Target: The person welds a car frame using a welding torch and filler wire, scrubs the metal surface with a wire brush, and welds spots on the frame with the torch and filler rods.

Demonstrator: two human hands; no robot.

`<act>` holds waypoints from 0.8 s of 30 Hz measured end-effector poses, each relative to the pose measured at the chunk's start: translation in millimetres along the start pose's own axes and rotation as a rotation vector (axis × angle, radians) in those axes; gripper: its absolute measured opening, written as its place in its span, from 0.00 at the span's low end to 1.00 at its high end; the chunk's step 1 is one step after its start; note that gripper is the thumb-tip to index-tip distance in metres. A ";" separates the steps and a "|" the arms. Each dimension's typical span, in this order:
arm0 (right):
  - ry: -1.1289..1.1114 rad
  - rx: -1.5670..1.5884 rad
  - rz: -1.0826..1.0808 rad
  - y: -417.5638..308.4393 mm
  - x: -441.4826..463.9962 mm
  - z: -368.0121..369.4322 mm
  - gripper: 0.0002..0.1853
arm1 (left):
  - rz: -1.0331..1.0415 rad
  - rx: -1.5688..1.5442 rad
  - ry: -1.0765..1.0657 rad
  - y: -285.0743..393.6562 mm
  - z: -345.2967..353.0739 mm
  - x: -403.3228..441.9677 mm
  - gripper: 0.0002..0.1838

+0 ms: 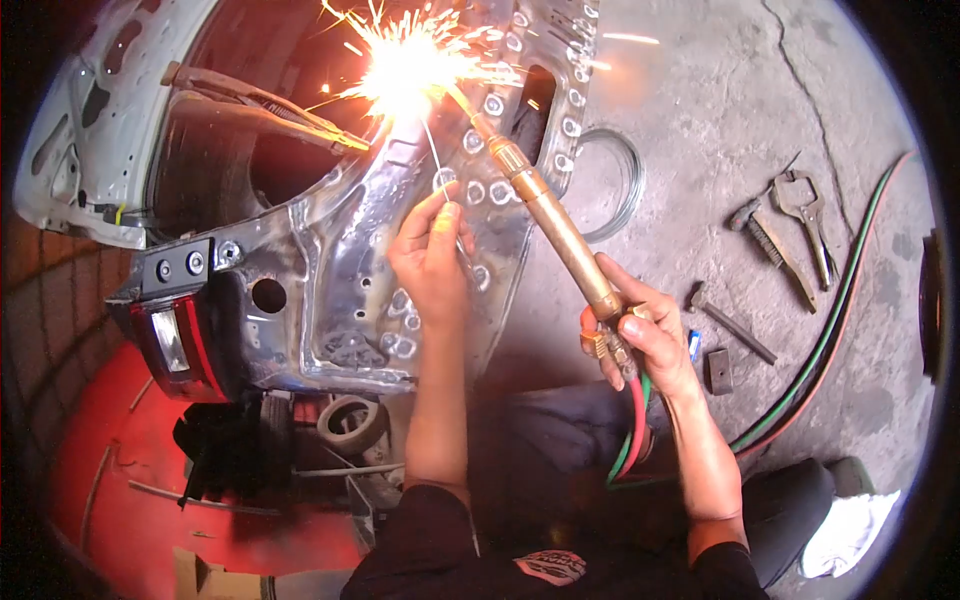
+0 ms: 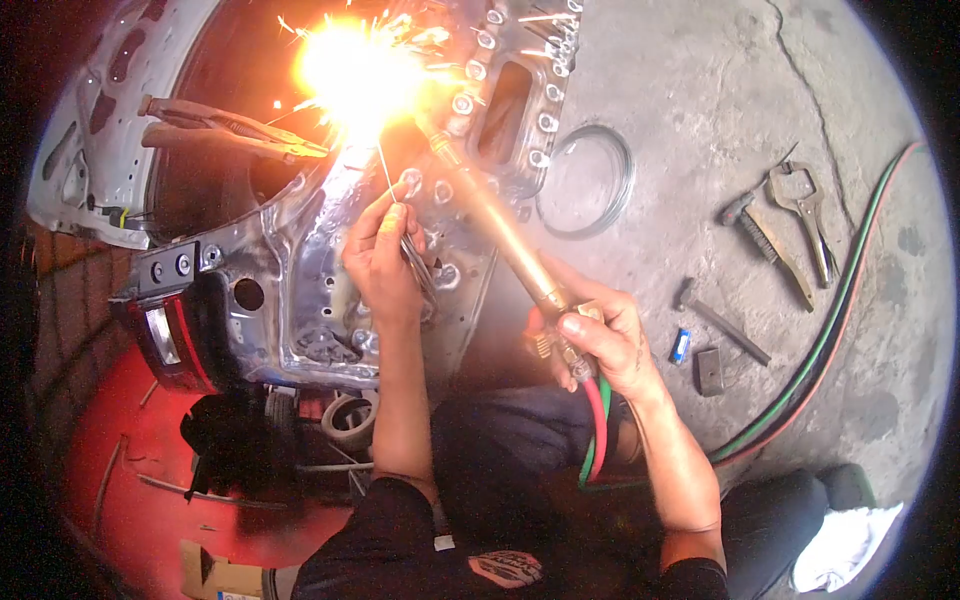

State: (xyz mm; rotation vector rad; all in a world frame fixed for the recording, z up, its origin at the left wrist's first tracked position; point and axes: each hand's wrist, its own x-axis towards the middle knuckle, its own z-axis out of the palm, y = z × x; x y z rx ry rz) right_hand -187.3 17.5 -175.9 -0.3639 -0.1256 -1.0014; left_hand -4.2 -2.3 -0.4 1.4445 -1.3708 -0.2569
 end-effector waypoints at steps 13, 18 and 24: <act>0.416 -0.314 -0.570 -63.3 -22.8 42.9 0.53 | -0.108 -0.066 -0.288 19.2 40.2 -41.8 0.11; 0.498 -0.443 -0.605 -60.5 -28.9 63.1 0.50 | -0.123 -0.101 -0.427 26.8 53.2 -57.0 0.09; 0.361 -0.434 -0.576 -51.9 -36.8 79.6 0.49 | -0.138 -0.109 -0.494 33.1 58.0 -70.1 0.09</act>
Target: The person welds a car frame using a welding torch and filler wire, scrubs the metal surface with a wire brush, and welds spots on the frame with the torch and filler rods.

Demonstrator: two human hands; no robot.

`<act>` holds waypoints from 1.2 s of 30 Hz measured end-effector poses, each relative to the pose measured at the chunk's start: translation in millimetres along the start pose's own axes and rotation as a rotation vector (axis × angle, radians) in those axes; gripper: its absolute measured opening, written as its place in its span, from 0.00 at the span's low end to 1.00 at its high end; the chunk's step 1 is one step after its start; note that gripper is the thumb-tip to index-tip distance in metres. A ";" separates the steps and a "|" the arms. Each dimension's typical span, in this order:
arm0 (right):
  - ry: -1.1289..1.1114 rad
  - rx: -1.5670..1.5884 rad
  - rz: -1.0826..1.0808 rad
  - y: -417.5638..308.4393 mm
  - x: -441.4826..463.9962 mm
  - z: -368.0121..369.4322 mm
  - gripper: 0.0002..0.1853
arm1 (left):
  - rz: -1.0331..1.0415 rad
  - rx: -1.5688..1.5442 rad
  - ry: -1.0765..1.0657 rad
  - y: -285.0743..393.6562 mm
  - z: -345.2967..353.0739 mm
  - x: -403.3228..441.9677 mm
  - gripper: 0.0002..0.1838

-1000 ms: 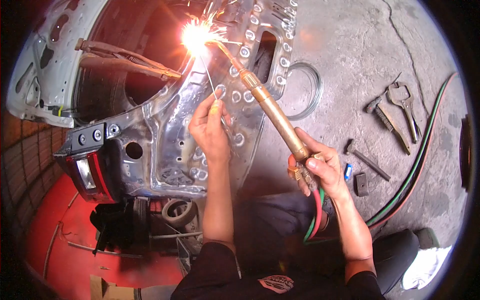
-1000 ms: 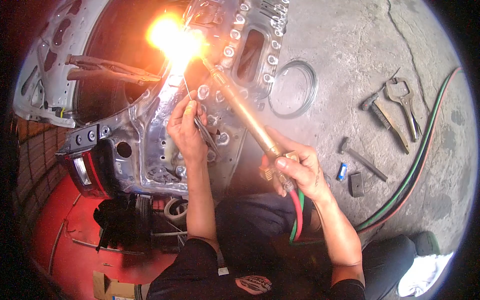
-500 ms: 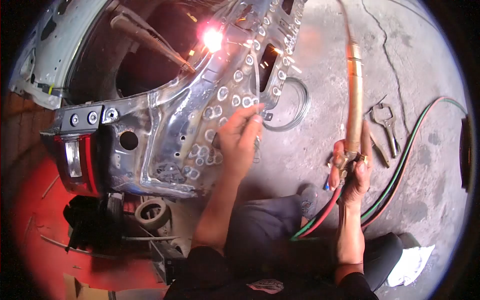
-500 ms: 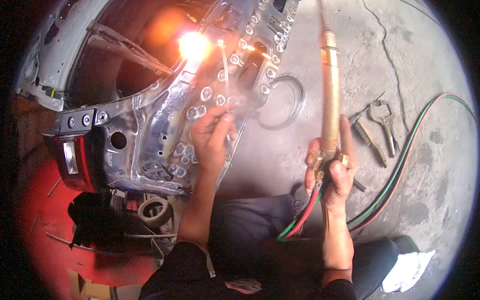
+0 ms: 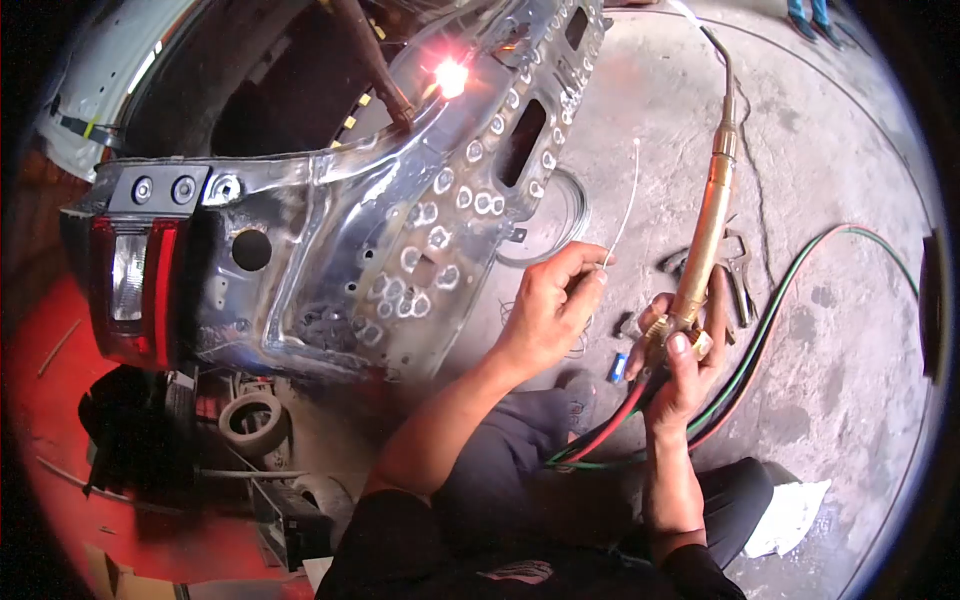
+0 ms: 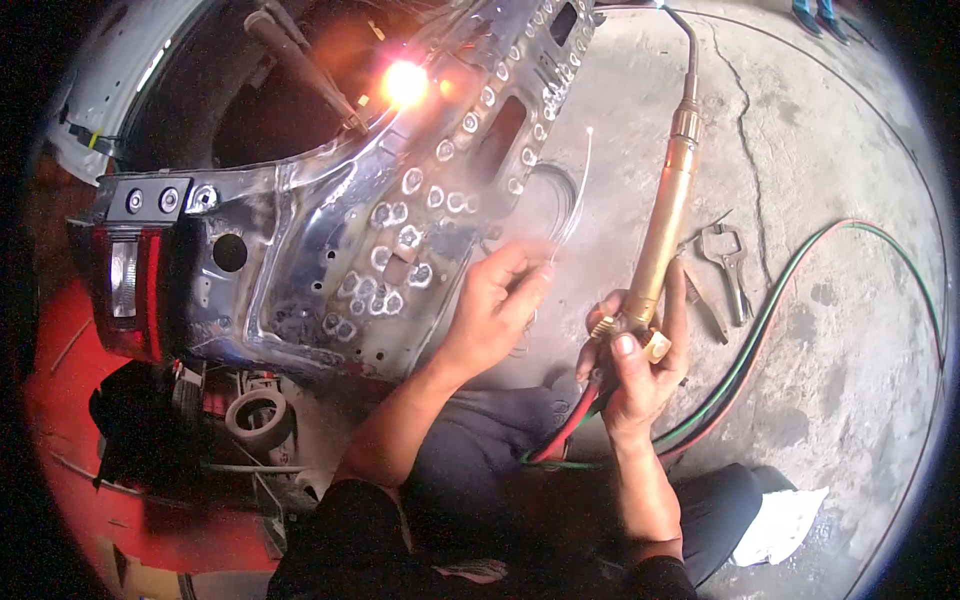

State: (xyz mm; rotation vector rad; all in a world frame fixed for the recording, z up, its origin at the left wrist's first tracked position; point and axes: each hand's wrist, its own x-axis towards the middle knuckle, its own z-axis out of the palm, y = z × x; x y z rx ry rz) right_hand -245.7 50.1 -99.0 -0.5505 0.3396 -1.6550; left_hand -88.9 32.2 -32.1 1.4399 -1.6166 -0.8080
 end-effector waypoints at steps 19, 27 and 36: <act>0.325 -0.557 0.107 -58.5 11.7 74.2 0.42 | 0.063 0.272 -0.107 -90.9 56.7 31.8 0.05; 0.433 -0.775 0.344 -143.5 4.4 133.2 0.45 | -0.370 0.041 -0.116 -46.6 33.9 -54.7 0.09; 0.506 -0.804 0.468 -187.0 10.5 208.4 0.44 | -0.711 -0.421 -0.239 108.8 -22.8 -50.6 0.13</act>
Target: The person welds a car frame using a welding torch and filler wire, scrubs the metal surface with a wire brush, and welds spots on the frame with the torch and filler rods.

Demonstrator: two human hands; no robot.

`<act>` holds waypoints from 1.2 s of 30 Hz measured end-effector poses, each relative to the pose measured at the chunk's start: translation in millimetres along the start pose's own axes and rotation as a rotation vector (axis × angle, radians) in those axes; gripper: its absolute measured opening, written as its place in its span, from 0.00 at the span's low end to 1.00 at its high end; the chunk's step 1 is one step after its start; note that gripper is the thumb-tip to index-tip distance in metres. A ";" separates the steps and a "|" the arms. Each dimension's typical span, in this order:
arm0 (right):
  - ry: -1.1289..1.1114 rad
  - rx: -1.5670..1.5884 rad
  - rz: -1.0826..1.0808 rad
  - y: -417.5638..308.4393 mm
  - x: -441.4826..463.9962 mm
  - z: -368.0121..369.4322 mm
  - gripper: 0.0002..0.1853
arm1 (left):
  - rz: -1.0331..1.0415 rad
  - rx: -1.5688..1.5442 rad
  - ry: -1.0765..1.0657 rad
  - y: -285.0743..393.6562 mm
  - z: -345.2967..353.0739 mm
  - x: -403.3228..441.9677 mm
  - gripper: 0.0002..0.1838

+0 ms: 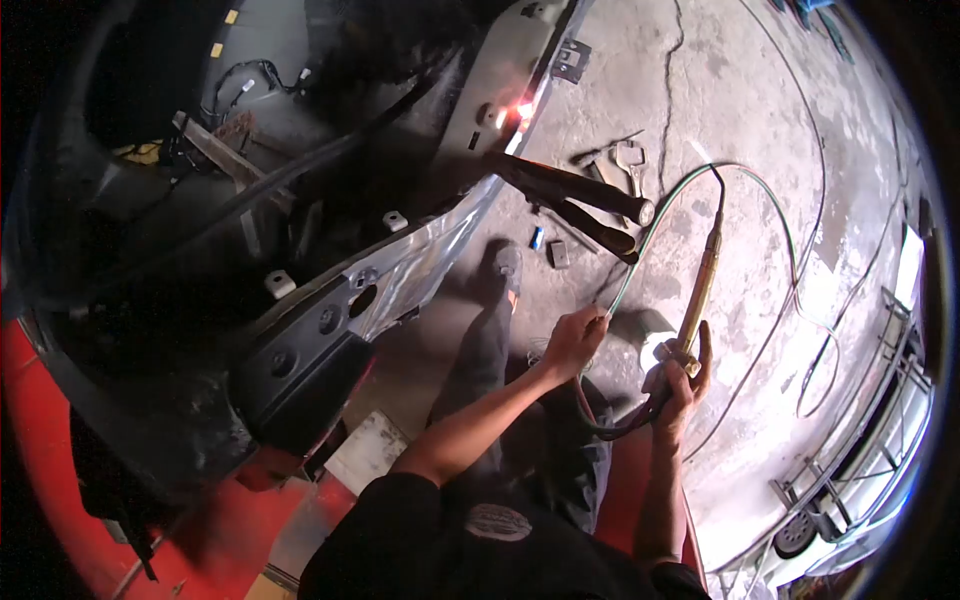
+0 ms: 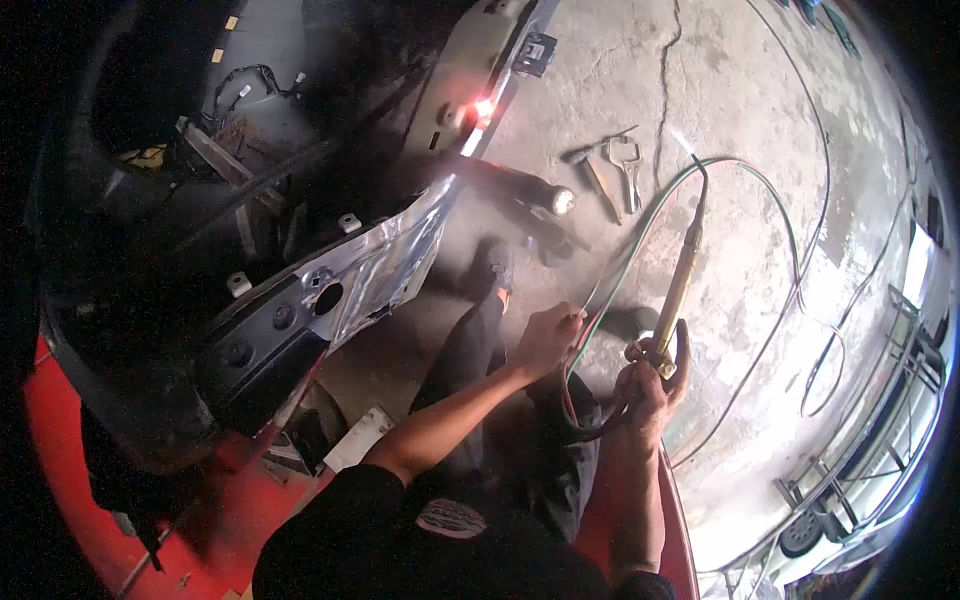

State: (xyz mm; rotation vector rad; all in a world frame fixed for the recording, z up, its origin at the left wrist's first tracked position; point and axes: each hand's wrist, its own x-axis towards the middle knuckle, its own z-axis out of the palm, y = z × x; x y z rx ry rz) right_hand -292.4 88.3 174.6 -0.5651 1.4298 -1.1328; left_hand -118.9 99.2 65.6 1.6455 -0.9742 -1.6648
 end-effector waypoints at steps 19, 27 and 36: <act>0.035 -0.004 -0.018 -104.0 -19.8 58.6 0.46 | -0.451 -0.392 -0.092 73.5 -61.8 -103.0 0.12; 0.182 0.069 0.045 -110.4 -23.7 66.4 0.47 | -0.400 -0.437 -0.073 72.0 -66.0 -87.6 0.10; 0.007 0.083 0.141 -54.3 6.2 5.1 0.41 | -0.270 0.032 0.103 60.6 -64.0 -68.9 0.13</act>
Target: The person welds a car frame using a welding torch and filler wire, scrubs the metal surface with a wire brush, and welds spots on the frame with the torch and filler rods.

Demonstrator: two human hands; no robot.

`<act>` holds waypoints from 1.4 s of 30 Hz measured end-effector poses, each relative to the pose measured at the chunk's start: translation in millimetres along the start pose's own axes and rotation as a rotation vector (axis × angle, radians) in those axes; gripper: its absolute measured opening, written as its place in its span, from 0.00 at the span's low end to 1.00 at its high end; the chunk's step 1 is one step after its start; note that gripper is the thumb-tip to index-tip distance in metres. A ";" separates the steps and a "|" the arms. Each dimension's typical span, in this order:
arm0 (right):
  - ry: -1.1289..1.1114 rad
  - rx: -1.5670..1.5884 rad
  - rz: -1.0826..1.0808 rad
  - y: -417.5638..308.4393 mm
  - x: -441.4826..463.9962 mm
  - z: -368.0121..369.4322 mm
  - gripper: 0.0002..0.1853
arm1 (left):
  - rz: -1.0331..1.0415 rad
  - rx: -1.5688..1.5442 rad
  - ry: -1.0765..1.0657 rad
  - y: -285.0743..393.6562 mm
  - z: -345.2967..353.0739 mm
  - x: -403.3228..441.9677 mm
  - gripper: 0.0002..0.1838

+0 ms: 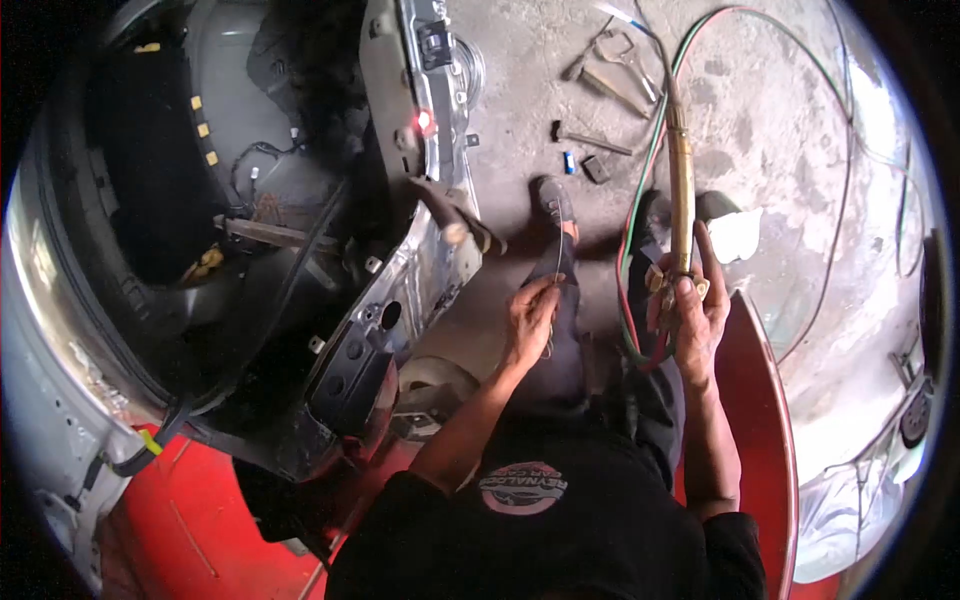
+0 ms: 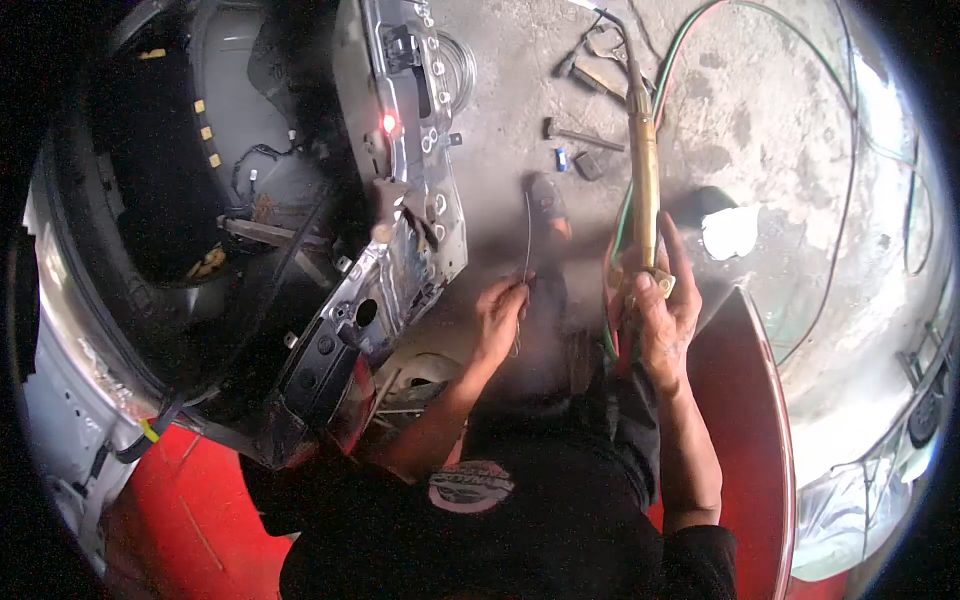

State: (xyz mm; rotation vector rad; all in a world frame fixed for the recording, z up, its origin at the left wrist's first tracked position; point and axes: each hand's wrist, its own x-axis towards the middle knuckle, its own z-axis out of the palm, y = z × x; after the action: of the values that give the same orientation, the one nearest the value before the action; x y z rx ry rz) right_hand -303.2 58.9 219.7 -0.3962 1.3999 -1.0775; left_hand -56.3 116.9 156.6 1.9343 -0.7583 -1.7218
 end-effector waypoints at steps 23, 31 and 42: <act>-0.199 0.492 0.230 39.0 2.0 -120.7 0.47 | 0.240 0.739 0.095 224.5 62.4 -84.3 0.07; -0.487 0.731 0.278 97.1 34.6 -88.3 0.44 | 0.734 1.081 0.492 320.6 -9.4 -41.3 0.08; -0.374 0.765 0.292 140.8 44.2 -60.1 0.47 | 0.677 1.026 0.420 320.6 -9.3 -19.9 0.09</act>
State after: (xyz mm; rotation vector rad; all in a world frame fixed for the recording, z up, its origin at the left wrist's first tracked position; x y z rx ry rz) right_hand -314.0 116.3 71.4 0.1603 0.6170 -1.1345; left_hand -83.8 -111.7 380.8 2.0725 -2.0600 -0.4712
